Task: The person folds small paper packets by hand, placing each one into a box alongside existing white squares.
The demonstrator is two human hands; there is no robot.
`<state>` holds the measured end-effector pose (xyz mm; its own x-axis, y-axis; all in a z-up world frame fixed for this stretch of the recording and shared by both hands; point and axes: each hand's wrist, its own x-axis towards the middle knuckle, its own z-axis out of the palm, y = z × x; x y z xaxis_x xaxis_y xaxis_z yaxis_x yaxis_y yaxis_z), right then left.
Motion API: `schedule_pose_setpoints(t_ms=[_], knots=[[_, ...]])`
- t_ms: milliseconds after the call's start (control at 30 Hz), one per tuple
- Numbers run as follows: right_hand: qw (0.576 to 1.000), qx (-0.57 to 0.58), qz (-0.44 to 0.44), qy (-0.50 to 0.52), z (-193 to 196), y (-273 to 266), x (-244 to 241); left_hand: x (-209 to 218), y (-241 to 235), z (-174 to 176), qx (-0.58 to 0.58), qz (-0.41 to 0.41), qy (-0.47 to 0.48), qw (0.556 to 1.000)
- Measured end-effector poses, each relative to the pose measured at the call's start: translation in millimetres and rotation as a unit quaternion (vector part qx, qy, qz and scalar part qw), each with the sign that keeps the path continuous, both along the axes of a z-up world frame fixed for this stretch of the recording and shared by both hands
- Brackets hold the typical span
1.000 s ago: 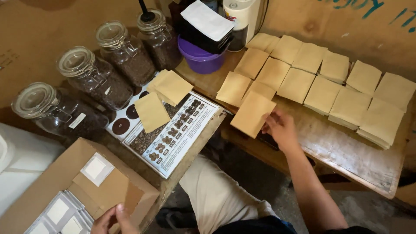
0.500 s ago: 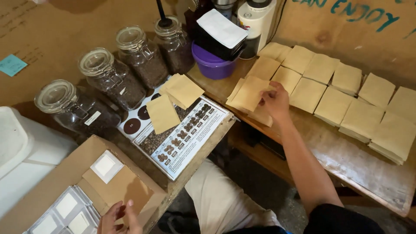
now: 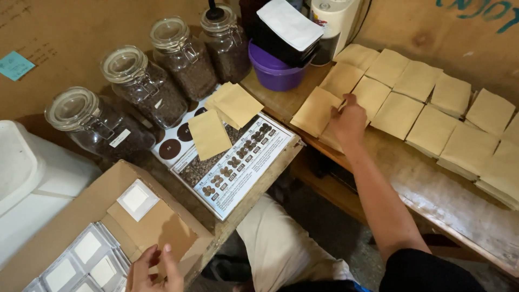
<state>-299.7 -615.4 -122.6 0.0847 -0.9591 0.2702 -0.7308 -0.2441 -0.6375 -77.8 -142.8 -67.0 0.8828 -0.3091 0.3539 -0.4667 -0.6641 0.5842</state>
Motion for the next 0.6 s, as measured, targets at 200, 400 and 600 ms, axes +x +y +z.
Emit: schedule_pose_setpoints(t_ms=[200,400,600], knots=[[0.926,-0.218,0.241,0.192,-20,6,18,2,0,-10,-0.009,0.009,-0.002,1.0],[0.928,-0.179,0.237,0.225,-8,24,31,8,3,-18,-0.047,-0.024,-0.086,0.995],[0.915,-0.246,0.215,0.236,-15,28,38,2,1,3,0.048,0.012,-0.079,0.996]])
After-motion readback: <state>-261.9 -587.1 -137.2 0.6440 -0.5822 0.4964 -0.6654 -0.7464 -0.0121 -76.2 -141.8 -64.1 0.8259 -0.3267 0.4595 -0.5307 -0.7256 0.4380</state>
